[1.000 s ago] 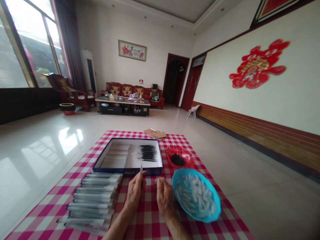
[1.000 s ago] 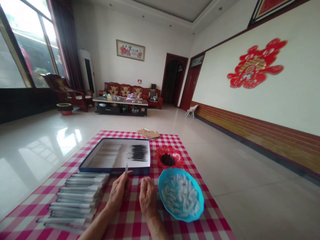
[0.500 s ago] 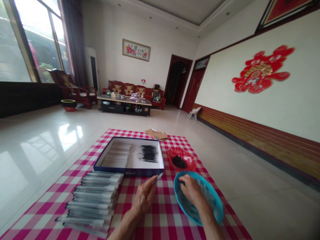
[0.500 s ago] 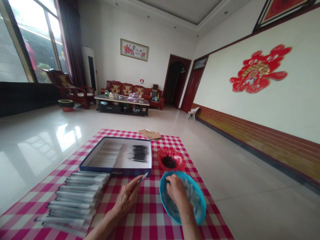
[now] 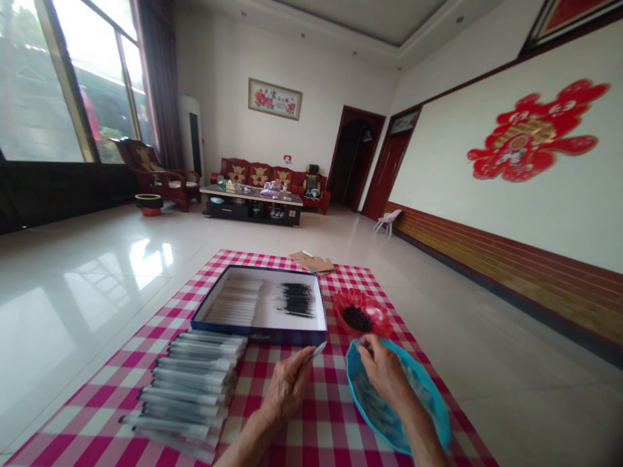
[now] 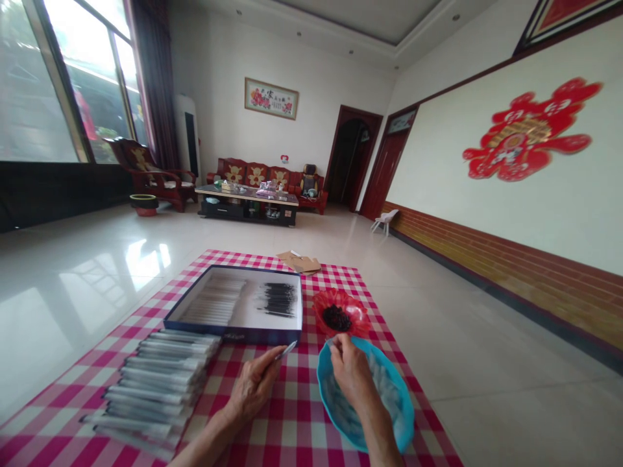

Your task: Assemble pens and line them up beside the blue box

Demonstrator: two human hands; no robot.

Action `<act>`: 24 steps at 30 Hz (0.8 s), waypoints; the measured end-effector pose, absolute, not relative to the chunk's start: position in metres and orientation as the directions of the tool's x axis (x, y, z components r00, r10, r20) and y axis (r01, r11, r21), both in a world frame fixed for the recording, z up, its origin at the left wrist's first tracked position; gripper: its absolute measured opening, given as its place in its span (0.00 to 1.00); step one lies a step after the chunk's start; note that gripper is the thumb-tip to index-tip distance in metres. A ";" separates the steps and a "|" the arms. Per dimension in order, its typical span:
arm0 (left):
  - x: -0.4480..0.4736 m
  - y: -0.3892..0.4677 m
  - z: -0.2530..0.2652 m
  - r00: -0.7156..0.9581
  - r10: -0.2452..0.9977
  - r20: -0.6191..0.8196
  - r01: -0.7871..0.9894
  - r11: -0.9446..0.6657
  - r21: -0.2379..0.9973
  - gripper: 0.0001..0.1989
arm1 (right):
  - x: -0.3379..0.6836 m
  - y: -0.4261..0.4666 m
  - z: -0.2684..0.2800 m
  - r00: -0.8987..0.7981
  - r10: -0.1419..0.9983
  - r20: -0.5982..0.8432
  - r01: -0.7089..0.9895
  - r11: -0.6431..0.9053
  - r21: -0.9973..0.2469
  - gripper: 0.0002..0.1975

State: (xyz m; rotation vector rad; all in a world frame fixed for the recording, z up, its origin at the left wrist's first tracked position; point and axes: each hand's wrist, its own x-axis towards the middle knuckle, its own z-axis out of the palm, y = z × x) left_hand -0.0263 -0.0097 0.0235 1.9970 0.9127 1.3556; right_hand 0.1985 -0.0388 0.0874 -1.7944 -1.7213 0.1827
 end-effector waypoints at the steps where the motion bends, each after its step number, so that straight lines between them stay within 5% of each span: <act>1: -0.026 -0.010 0.023 0.264 0.780 0.567 0.221 -0.621 0.752 0.15 | 0.194 -0.038 0.092 0.146 0.936 0.320 0.783 0.088 -0.615 0.10; 4: -0.026 -0.011 0.024 0.289 0.767 0.573 0.190 -0.633 0.751 0.15 | 0.182 -0.037 0.098 0.174 0.948 0.265 0.565 0.124 -0.816 0.12; 7: -0.027 -0.012 0.027 0.323 0.761 0.563 0.159 -0.630 0.760 0.15 | 0.175 -0.035 0.094 0.178 0.963 0.204 0.451 0.104 -0.886 0.14; 24: -0.026 -0.012 0.019 0.397 0.707 0.586 0.165 -0.683 0.712 0.16 | 0.157 -0.037 0.097 0.018 0.963 0.270 0.494 0.226 -0.840 0.11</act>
